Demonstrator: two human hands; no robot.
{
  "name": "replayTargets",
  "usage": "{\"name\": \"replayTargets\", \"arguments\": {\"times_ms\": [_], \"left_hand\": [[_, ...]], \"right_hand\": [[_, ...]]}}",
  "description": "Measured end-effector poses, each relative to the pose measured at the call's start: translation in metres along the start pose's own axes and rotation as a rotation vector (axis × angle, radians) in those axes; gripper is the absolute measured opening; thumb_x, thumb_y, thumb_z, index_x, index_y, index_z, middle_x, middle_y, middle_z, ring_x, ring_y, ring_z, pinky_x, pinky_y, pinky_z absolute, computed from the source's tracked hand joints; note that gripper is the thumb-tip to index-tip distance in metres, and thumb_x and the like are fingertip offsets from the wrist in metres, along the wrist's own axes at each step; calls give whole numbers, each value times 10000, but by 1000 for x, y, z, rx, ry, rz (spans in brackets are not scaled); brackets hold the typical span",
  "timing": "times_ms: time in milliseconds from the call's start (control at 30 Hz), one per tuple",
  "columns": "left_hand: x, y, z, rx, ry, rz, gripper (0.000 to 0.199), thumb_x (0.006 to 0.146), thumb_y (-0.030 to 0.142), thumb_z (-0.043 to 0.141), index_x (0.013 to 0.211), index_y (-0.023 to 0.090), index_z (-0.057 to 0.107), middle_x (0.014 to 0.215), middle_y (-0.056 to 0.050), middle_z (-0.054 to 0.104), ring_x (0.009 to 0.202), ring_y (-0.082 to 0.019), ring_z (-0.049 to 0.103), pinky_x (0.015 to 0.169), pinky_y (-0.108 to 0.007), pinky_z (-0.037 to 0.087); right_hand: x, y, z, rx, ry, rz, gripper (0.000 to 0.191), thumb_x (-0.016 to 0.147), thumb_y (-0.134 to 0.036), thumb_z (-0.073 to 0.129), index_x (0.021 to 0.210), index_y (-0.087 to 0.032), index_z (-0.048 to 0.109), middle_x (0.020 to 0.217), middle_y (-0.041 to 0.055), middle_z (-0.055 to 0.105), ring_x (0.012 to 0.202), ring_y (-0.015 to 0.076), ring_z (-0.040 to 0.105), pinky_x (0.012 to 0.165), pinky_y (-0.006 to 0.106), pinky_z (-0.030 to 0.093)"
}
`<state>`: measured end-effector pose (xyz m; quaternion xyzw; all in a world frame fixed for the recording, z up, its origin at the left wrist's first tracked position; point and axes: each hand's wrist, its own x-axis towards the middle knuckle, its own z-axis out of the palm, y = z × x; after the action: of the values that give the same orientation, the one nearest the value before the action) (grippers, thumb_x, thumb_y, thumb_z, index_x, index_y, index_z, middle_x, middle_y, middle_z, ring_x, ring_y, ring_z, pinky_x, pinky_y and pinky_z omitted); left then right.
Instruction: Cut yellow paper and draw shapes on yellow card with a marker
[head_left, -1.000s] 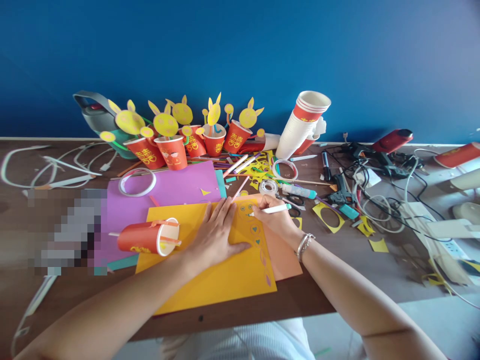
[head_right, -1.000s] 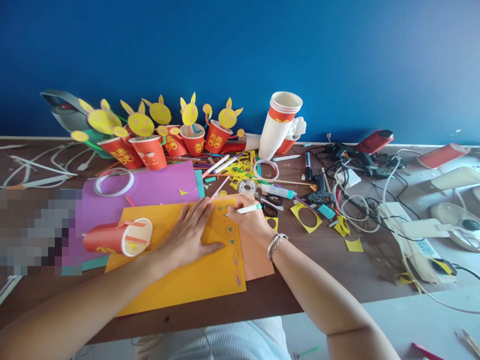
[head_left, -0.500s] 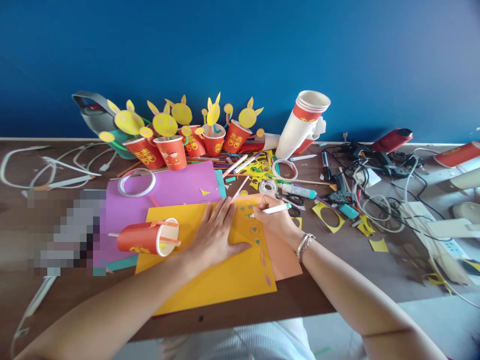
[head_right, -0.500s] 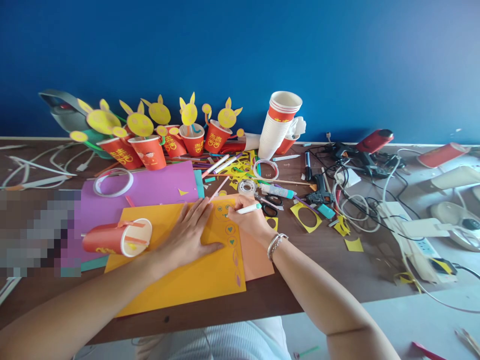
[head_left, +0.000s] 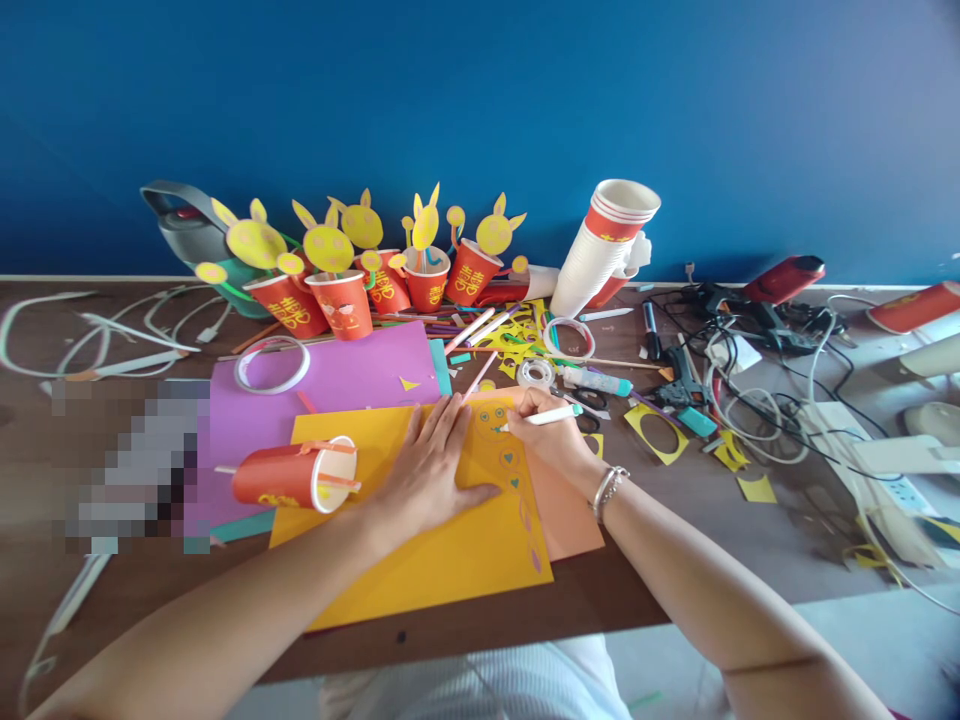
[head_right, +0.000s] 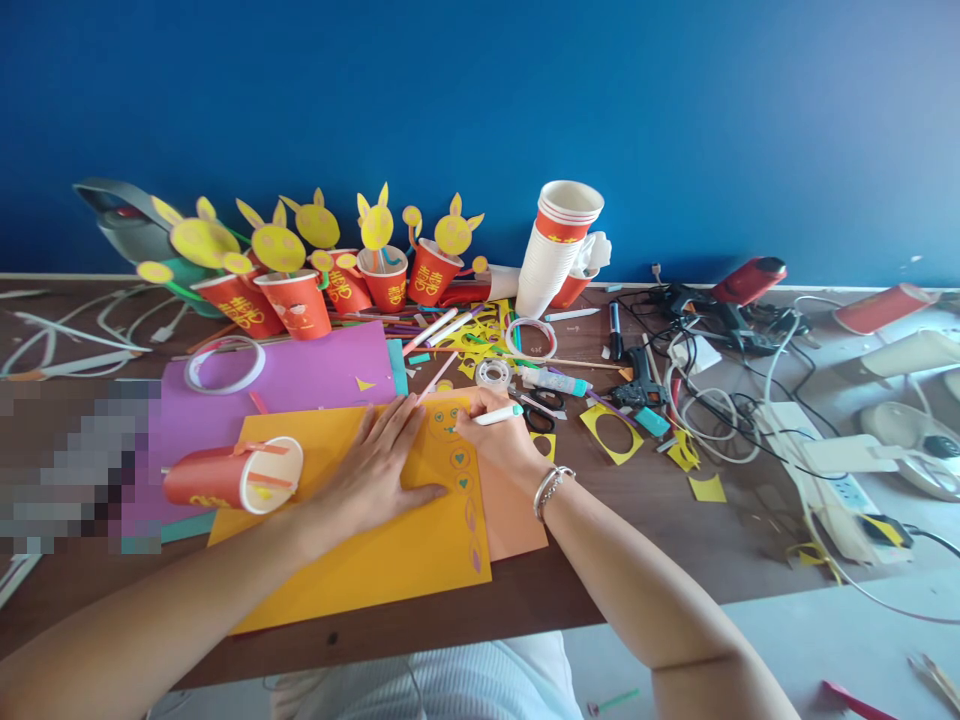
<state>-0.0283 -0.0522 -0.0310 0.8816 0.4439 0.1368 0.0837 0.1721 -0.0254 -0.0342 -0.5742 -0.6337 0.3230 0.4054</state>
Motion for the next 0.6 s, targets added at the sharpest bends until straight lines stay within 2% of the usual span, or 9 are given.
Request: {"name": "replayTargets", "arguments": {"times_ms": [267,367,500,600], "left_hand": [[-1,-1,1,12,-3,1,944,731,697,536,1377,49,304,1449,-240,314,1367,-369,241,1091,-591,213],[-1,-1,0,14,-6,2,942,734,701,529,1379,53,301,1455,-235,304,1370,-364,236,1096,-584,209],[-1,-1,1,-7,-9,-4,943,736,704,522,1392,71,280,1453,-228,313,1372,-358,235,1101,-581,193],[-1,-2,2,-10,-3,0,964,734,706,521,1410,80,241,1457,-226,307,1373,-349,239,1109,-563,190]], "right_hand": [[-1,-3,0,17,11,-32,254,740,-289,545,572,-195,380,544,-32,419,503,100,359,458,226,274],[0,-4,-1,53,25,28,263,707,-303,567,559,-196,378,524,-37,420,488,97,364,451,225,273],[4,-6,-8,324,59,198,311,706,-374,607,576,-198,386,490,-41,447,465,96,397,447,217,294],[7,-5,-13,528,155,281,371,705,-416,632,578,-200,360,457,-57,400,428,81,359,419,206,260]]}}
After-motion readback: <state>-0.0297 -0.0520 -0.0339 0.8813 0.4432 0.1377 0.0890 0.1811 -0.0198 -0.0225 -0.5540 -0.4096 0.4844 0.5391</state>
